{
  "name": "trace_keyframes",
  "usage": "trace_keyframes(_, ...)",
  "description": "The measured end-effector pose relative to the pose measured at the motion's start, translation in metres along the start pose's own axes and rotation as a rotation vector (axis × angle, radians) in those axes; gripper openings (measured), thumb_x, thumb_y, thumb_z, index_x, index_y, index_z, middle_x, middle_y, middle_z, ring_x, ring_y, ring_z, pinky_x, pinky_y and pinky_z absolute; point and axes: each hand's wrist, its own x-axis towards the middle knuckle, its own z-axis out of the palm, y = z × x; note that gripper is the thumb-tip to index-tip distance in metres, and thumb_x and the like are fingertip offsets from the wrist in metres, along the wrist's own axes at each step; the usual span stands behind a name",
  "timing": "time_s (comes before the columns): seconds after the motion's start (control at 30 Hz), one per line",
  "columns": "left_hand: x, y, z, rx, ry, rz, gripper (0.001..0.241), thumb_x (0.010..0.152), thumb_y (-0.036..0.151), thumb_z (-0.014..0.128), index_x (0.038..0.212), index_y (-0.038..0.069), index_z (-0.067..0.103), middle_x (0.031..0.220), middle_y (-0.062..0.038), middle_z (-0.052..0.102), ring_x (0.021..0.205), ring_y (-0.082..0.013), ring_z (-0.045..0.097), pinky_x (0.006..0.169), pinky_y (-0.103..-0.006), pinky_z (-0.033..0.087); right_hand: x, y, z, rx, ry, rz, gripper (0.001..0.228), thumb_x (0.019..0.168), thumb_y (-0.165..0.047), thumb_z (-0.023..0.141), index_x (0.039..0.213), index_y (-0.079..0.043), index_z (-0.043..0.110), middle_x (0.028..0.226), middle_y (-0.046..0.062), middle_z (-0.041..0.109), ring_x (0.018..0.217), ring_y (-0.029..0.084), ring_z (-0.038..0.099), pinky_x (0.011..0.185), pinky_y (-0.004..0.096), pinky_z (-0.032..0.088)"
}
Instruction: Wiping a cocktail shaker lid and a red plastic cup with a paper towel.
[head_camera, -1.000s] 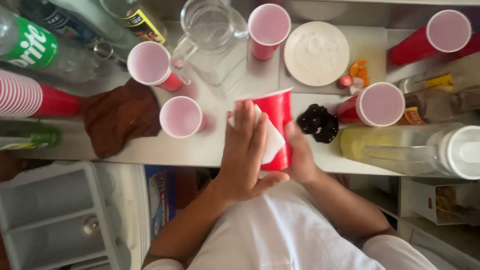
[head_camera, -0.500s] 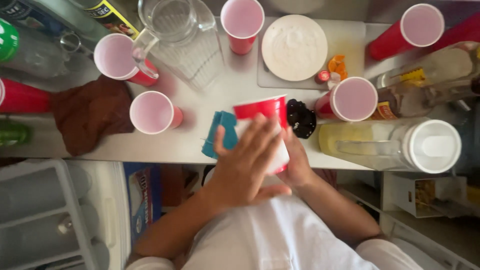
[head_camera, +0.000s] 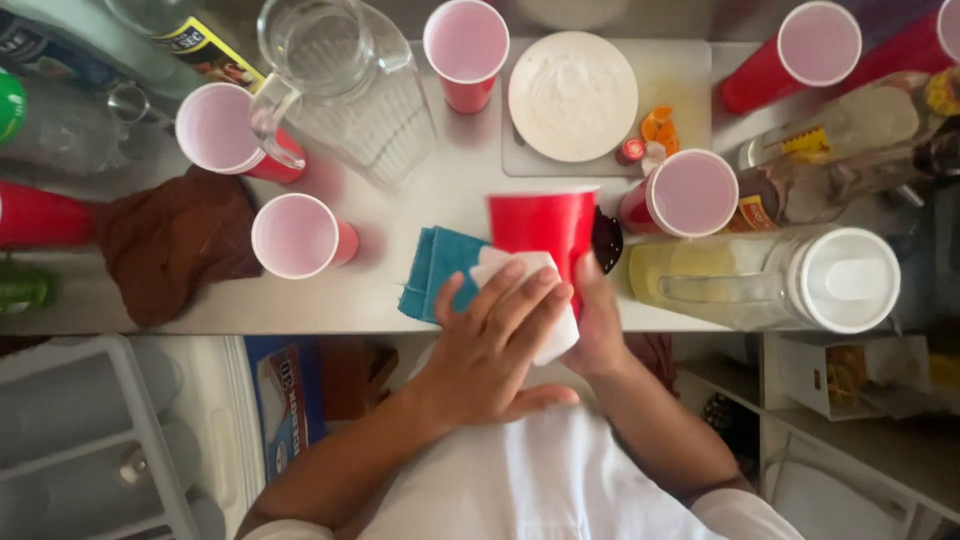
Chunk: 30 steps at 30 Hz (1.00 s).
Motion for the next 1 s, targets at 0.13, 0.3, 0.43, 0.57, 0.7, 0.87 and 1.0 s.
trace_keyframes(0.13, 0.002, -0.017, -0.008, -0.154, -0.15, -0.017, 0.098, 0.099, 0.077, 0.046, 0.16, 0.001, 0.035, 0.168, -0.019, 0.032, 0.158, -0.0364, 0.026, 0.125, -0.0623, -0.001, 0.001, -0.002, 0.02, 0.03, 0.089, -0.044, 0.068, 0.112, -0.054, 0.039, 0.152, 0.001, 0.039, 0.143, 0.021, 0.058, 0.13, 0.032, 0.06, 0.111, 0.047, 0.049)
trace_keyframes(0.3, 0.02, -0.026, -0.026, -0.313, -0.137, -0.051, 0.104, 0.096, 0.073, 0.048, 0.16, -0.006, 0.027, 0.169, -0.027, 0.021, 0.16, -0.0449, 0.016, 0.124, -0.068, -0.001, -0.001, 0.007, 0.029, -0.038, 0.178, -0.05, 0.061, 0.106, -0.044, 0.044, 0.152, -0.004, 0.038, 0.145, 0.013, 0.056, 0.132, 0.024, 0.058, 0.113, 0.043, 0.047)
trace_keyframes(0.43, 0.007, -0.029, -0.02, -0.231, -0.106, 0.051, 0.102, 0.096, 0.072, 0.054, 0.16, -0.002, 0.027, 0.17, -0.024, 0.02, 0.161, -0.0435, 0.016, 0.125, -0.0686, 0.003, 0.003, -0.003, 0.034, 0.017, 0.171, -0.071, 0.063, 0.109, -0.047, 0.043, 0.152, -0.001, 0.039, 0.144, 0.016, 0.057, 0.131, 0.027, 0.058, 0.111, 0.045, 0.048)
trace_keyframes(0.57, 0.012, -0.042, -0.028, -0.377, -0.102, 0.015, 0.102, 0.098, 0.067, 0.057, 0.163, -0.003, 0.022, 0.172, -0.026, 0.017, 0.164, -0.043, 0.016, 0.128, -0.0697, 0.009, 0.011, -0.007, 0.059, -0.091, 0.177, -0.168, 0.062, 0.111, -0.047, 0.044, 0.154, -0.002, 0.038, 0.146, 0.017, 0.056, 0.133, 0.027, 0.056, 0.113, 0.045, 0.047)
trace_keyframes(0.7, 0.033, -0.047, -0.033, -0.511, -0.066, -0.057, 0.103, 0.097, 0.062, 0.06, 0.163, -0.006, 0.018, 0.171, -0.029, 0.015, 0.163, -0.0447, 0.015, 0.128, -0.0686, 0.014, 0.002, 0.011, 0.056, -0.195, 0.269, -0.157, 0.061, 0.108, -0.043, 0.042, 0.157, -0.007, 0.032, 0.151, 0.013, 0.049, 0.138, 0.024, 0.051, 0.115, 0.043, 0.044)
trace_keyframes(0.87, 0.03, -0.052, -0.018, -0.456, -0.04, 0.035, 0.094, 0.095, 0.042, 0.071, 0.161, -0.005, 0.024, 0.169, -0.028, 0.023, 0.161, -0.0447, 0.023, 0.128, -0.0648, 0.02, -0.001, -0.002, 0.05, 0.097, 0.191, -0.175, 0.059, 0.111, -0.041, 0.041, 0.157, -0.004, 0.034, 0.153, 0.015, 0.049, 0.14, 0.027, 0.051, 0.117, 0.044, 0.042)
trace_keyframes(1.0, 0.018, -0.06, -0.009, -0.575, 0.005, 0.028, 0.078, 0.098, 0.025, 0.074, 0.16, -0.002, 0.036, 0.168, -0.025, 0.034, 0.159, -0.0414, 0.036, 0.13, -0.0557, 0.031, -0.002, -0.012, 0.059, 0.074, 0.2, -0.209, 0.053, 0.108, -0.032, 0.048, 0.154, -0.007, 0.039, 0.151, 0.01, 0.053, 0.139, 0.024, 0.052, 0.118, 0.042, 0.042)
